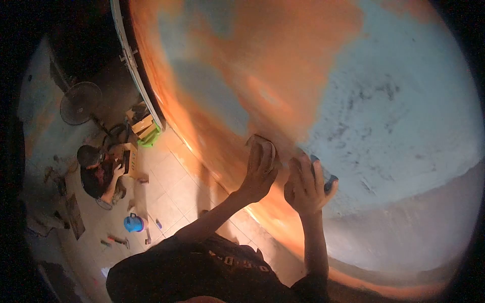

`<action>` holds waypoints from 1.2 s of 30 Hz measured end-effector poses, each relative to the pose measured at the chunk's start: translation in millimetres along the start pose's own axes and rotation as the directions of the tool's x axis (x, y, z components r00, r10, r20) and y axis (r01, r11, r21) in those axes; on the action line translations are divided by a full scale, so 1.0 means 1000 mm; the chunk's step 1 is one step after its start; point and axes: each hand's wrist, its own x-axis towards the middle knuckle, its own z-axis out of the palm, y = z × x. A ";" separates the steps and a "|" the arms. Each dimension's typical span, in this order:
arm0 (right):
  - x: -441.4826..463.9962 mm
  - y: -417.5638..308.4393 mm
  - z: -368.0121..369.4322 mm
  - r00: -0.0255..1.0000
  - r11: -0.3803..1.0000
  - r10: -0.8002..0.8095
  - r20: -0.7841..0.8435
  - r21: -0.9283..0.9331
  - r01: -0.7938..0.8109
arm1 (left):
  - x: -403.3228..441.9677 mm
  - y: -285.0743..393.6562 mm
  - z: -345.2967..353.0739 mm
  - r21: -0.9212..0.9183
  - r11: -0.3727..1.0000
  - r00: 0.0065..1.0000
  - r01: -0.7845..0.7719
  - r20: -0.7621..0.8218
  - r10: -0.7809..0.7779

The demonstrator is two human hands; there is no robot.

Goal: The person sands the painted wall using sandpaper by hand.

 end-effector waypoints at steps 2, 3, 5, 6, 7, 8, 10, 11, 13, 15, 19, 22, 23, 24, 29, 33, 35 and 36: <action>0.011 -0.011 0.011 1.000 1.000 -0.007 0.001 0.003 0.007 | 0.020 -0.030 -0.008 0.003 1.000 1.000 0.024 -0.002 -0.024; 0.019 -0.018 0.018 1.000 1.000 -0.014 0.002 0.009 0.014 | 0.036 -0.048 -0.021 0.004 0.999 0.999 0.035 -0.001 -0.035; 0.031 -0.033 0.033 1.000 1.000 0.004 0.002 0.009 -0.004 | 0.070 -0.091 -0.055 0.277 0.949 0.988 -0.150 0.006 0.154; 0.040 -0.040 0.041 1.000 1.000 0.017 0.000 0.013 -0.017 | 0.081 -0.101 -0.070 0.400 0.883 0.967 -0.247 0.036 0.254; 0.051 -0.049 0.049 1.000 1.000 0.022 -0.002 0.003 -0.022 | 0.092 -0.111 -0.085 0.514 0.791 0.934 -0.332 0.065 0.350; 0.063 -0.059 0.056 1.000 0.999 0.026 -0.006 0.021 -0.026 | 0.100 -0.117 -0.095 0.307 0.934 0.972 -0.181 -0.086 0.217; 0.090 -0.080 0.075 0.999 0.999 0.035 -0.012 0.030 -0.035 | 0.110 -0.129 -0.103 0.056 0.998 0.980 -0.042 -0.191 0.052; 0.103 -0.092 0.085 0.999 0.998 0.036 -0.027 0.048 -0.035 | 0.101 -0.130 -0.093 0.033 0.998 0.982 -0.054 -0.180 0.059; 0.121 -0.114 0.102 0.998 0.997 0.046 -0.033 0.060 -0.044 | 0.082 -0.140 -0.095 0.003 0.998 0.986 -0.067 -0.156 0.067; 0.132 -0.131 0.117 0.997 0.995 0.070 -0.041 0.069 -0.067 | 0.074 -0.153 -0.109 0.131 0.984 0.992 -0.119 0.062 0.112; 0.138 -0.144 0.123 0.994 0.993 0.106 -0.005 -0.046 -0.106 | 0.164 -0.189 -0.167 0.403 0.782 0.864 -0.475 0.044 0.502; 0.135 -0.143 0.124 0.994 0.993 0.106 -0.022 -0.050 -0.107 | 0.188 -0.170 -0.186 0.080 0.981 0.976 -0.174 -0.120 0.183; 0.134 -0.143 0.123 0.994 0.993 0.107 -0.017 -0.051 -0.108 | 0.177 -0.175 -0.173 0.067 0.982 0.976 -0.178 -0.116 0.184; 0.135 -0.143 0.124 0.994 0.993 0.105 -0.014 -0.050 -0.106 | 0.154 -0.183 -0.151 0.095 0.972 0.969 -0.214 -0.105 0.223; 0.137 -0.140 0.123 0.995 0.995 0.096 -0.030 -0.039 -0.097 | 0.122 -0.182 -0.150 0.044 0.976 0.972 -0.213 0.107 0.207; 0.139 -0.152 0.121 0.985 0.986 0.167 -0.032 0.020 -0.166 | 0.206 -0.164 -0.205 0.121 0.934 0.941 -0.337 0.060 0.332; 0.141 -0.164 0.122 0.976 0.972 0.219 -0.016 0.093 -0.216 | 0.202 -0.165 -0.202 0.101 0.932 0.937 -0.348 0.059 0.344; 0.143 -0.171 0.124 0.967 0.953 0.256 -0.004 0.167 -0.252 | 0.181 -0.169 -0.185 0.096 0.930 0.929 -0.356 0.145 0.341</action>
